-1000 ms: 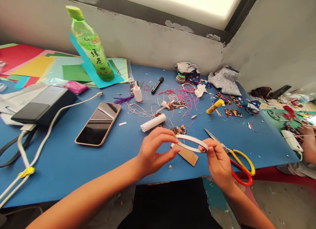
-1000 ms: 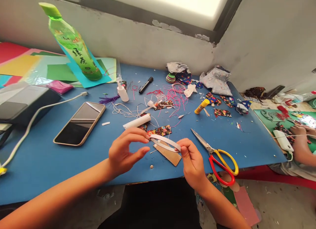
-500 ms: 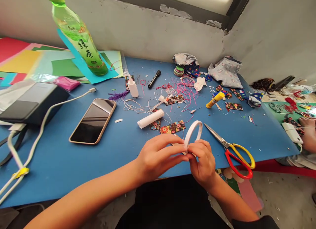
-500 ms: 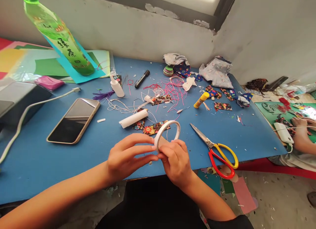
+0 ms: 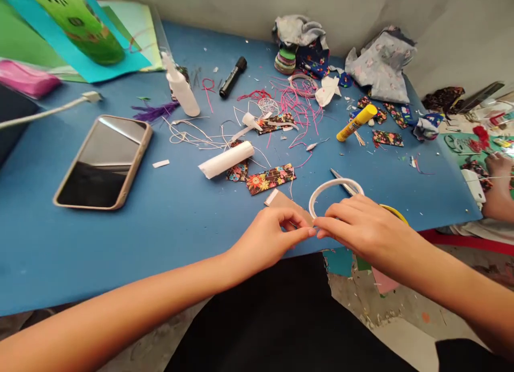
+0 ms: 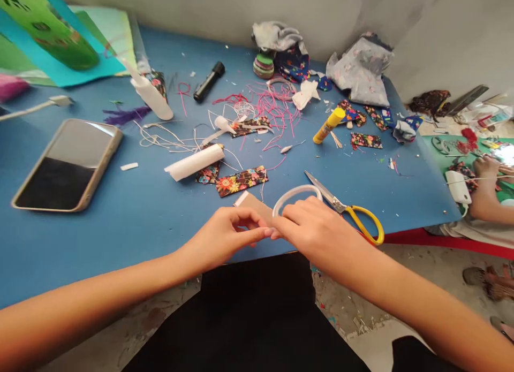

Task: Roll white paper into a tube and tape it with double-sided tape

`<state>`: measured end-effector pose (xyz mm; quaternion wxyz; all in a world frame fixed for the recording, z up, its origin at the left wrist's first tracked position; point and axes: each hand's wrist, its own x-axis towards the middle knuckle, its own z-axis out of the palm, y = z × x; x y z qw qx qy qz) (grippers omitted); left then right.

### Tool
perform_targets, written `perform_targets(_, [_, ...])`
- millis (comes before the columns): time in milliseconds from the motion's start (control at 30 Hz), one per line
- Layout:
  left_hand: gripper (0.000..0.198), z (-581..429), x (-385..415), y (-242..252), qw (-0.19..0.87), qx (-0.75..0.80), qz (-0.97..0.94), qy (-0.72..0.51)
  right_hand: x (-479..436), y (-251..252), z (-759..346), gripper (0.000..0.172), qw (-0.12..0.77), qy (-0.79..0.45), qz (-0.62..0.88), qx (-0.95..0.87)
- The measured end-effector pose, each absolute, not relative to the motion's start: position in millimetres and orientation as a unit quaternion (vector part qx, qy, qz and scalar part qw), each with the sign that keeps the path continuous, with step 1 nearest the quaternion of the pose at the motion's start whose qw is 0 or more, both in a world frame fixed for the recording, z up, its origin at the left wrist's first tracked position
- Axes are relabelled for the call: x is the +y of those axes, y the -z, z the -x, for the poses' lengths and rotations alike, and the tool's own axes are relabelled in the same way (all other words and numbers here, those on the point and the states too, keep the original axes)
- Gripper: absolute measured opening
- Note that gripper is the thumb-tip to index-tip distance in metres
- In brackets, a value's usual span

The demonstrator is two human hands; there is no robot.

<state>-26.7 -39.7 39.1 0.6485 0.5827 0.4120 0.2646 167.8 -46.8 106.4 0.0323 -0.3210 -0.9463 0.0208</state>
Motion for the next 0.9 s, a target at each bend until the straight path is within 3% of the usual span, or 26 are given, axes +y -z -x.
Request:
perform_targets(100, [0.019,16.6,-46.7,-33.9,0.623,0.441,-0.604,-0.229,-40.9,-107.2,-168.5,0.019,-0.058,0.031,0.274,-0.959])
perform_targets(200, [0.014,10.4,-51.6,-28.7,0.521,0.454,-0.691,-0.214,-35.7,-100.4,-162.4,0.019,-0.095,0.072,0.229,-0.966])
perform_targets(333, [0.014,7.9,-55.7,-21.3,0.410,0.460,-0.769,-0.172,-27.9,-90.5,-157.0,0.017,-0.120,0.062,0.197,-0.971])
perform_targets(667, [0.018,16.4,-52.5,-14.1,0.337,0.421,-0.823,-0.178,-19.9,-79.3,-158.3,0.026,-0.130,0.005,0.216,-0.968])
perform_targets(900, [0.022,26.0,-46.5,-8.3,0.169,0.341,-0.896,-0.231,-23.1,-78.7,-161.3,0.021,-0.138,0.021,0.219,-0.966])
